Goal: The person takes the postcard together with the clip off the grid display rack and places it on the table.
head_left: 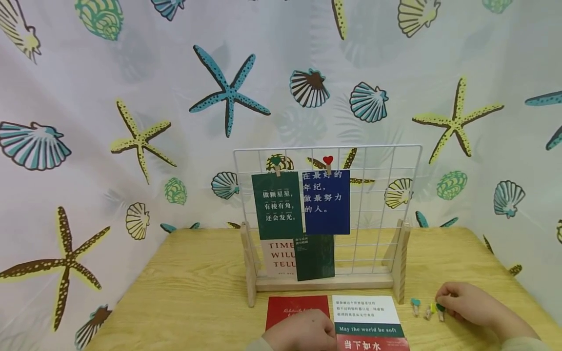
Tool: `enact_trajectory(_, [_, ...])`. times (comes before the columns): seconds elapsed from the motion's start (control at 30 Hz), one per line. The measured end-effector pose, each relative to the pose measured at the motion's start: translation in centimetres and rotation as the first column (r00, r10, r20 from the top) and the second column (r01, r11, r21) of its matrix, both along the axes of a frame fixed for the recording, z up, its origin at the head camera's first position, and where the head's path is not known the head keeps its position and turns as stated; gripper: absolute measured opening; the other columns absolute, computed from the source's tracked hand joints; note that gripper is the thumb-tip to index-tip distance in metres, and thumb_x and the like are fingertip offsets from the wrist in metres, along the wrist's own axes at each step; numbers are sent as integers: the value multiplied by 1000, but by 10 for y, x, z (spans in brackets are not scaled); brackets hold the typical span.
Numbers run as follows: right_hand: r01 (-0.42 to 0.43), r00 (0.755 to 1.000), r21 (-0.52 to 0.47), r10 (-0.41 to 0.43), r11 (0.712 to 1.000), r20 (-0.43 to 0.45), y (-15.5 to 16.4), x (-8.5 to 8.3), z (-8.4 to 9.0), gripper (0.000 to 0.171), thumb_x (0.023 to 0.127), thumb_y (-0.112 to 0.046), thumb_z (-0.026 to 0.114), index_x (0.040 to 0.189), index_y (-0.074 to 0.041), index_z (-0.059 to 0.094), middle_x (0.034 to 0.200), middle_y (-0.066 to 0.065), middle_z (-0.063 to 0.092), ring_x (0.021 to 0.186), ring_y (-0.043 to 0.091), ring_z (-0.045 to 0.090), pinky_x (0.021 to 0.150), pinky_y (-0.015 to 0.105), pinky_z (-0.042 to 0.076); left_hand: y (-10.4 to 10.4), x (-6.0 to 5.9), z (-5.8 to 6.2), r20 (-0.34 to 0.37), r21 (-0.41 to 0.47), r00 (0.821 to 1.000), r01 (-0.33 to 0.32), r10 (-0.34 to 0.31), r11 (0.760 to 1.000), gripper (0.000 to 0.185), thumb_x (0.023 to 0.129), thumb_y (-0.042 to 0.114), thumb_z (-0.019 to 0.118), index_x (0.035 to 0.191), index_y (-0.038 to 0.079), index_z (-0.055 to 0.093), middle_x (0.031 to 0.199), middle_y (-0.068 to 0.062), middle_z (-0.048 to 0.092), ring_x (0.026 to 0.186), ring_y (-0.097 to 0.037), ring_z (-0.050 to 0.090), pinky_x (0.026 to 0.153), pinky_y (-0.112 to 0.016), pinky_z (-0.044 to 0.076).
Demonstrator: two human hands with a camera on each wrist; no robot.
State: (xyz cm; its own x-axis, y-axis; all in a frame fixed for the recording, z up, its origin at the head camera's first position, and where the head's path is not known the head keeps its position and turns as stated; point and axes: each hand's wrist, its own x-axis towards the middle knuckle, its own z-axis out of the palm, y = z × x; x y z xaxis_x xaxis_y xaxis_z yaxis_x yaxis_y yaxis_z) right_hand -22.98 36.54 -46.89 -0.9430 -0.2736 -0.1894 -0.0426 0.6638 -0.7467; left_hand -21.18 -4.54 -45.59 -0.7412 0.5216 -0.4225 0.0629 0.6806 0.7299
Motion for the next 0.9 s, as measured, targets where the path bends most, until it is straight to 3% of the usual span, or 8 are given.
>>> enact_trajectory(0.33, [-6,1000,-19,7,1000,10,-1,1,4,28,105,-22,55,116,2,62,64,5,51,54,17,45,54,32,41,-2,0,5,-21,28,994,-104,105,994,10,88,26,77,86,18,71,84,1,68,81,-19,62,78,-44,53])
enact_trajectory(0.5, [22,1000,-6,-22,1000,12,-2,-2,8,32,105,-26,55,119,2,61,66,6,53,57,21,48,57,35,42,-6,-4,7,-26,84,987,-154,157,984,13,89,27,77,84,17,70,80,-6,68,76,-22,63,71,-38,50])
enact_trajectory(0.63, [71,997,72,-69,995,-27,-7,-5,11,33,105,-31,56,119,-1,63,85,7,63,71,22,53,65,37,45,-9,-6,8,-78,105,984,-152,161,983,13,91,26,74,83,17,70,77,-5,66,73,-21,62,67,-35,48])
enact_trajectory(0.77, [118,991,99,-111,988,-77,-14,-4,19,36,105,-33,56,122,-3,63,107,7,66,76,21,55,65,39,48,-12,-9,11,-130,111,979,-146,160,983,13,93,27,73,84,18,69,75,-2,66,68,-20,63,67,-36,49])
enact_trajectory(0.83, [128,988,82,-120,988,-101,-17,-3,24,38,105,-34,56,124,-2,62,107,10,67,72,24,56,61,40,49,-14,-12,14,-131,125,976,-160,176,979,13,94,27,72,86,18,69,76,-2,66,66,-21,64,68,-37,51])
enact_trajectory(0.9, [131,983,91,-118,987,-142,-21,-2,31,40,105,-37,55,125,-2,62,111,11,67,79,25,60,64,40,51,-15,-13,16,-127,142,971,-182,200,973,12,94,26,72,88,17,68,77,-2,66,66,-21,65,70,-37,52])
